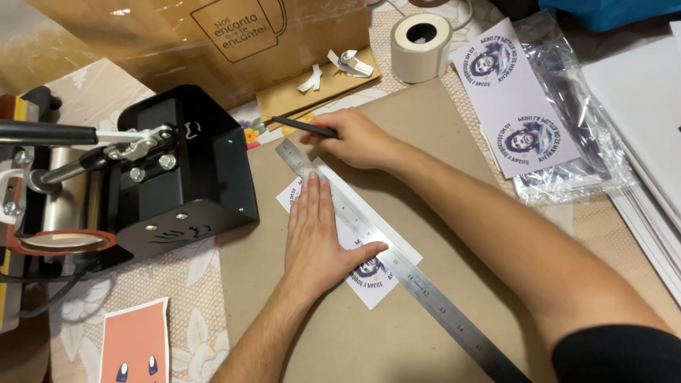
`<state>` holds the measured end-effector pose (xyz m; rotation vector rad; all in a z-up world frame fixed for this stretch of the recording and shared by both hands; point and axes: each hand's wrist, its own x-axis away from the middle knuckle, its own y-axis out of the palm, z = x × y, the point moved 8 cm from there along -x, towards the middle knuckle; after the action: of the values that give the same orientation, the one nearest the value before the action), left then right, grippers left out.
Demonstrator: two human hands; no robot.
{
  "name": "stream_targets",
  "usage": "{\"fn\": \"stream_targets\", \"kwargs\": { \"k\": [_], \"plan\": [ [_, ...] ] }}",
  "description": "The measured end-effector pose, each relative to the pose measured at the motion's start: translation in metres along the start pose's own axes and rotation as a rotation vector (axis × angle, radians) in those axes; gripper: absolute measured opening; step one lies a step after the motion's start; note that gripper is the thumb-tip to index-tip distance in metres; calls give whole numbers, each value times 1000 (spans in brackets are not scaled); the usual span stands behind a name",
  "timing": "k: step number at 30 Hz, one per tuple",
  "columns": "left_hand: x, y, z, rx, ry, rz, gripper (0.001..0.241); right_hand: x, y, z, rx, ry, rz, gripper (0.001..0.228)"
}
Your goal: Cutting out printed circular designs from a sheet of paper using a ruler and a utility knife
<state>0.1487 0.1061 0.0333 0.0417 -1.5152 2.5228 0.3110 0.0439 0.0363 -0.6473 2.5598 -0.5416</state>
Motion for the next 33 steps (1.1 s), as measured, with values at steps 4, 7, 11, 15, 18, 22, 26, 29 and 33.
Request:
{"fn": "stream_targets", "kwargs": {
  "k": [4, 7, 11, 15, 18, 22, 26, 29, 33],
  "plan": [
    [-3, 2, -2, -1, 5, -4, 136, -29, 16, 17, -179, 44, -111, 17],
    [-2, 1, -2, 13, -7, -14, 137, -32, 20, 11, -230, 105, -228, 20],
    [-5, 4, -3, -6, 1, -22, 138, -36, 32, 25, -311, 129, -321, 29],
    [-6, 8, -5, -15, -4, -29, 139, -35, 38, 32, -343, 105, -333, 31],
    [-6, 7, -6, -7, 2, -20, 139, -36, 39, 31, -291, 90, -286, 32],
    [-5, 7, -5, -9, 3, -15, 139, -38, 39, 32, -225, 84, -256, 29],
    [-7, 7, -4, -6, 16, 1, 139, -47, 51, 56, -185, 66, -240, 29],
    [-6, 6, -3, -15, 15, 6, 138, -48, 51, 57, -177, 73, -235, 29],
    [-6, 6, -4, -18, 6, 9, 138, -48, 52, 59, -173, 80, -235, 29]
  ]
}}
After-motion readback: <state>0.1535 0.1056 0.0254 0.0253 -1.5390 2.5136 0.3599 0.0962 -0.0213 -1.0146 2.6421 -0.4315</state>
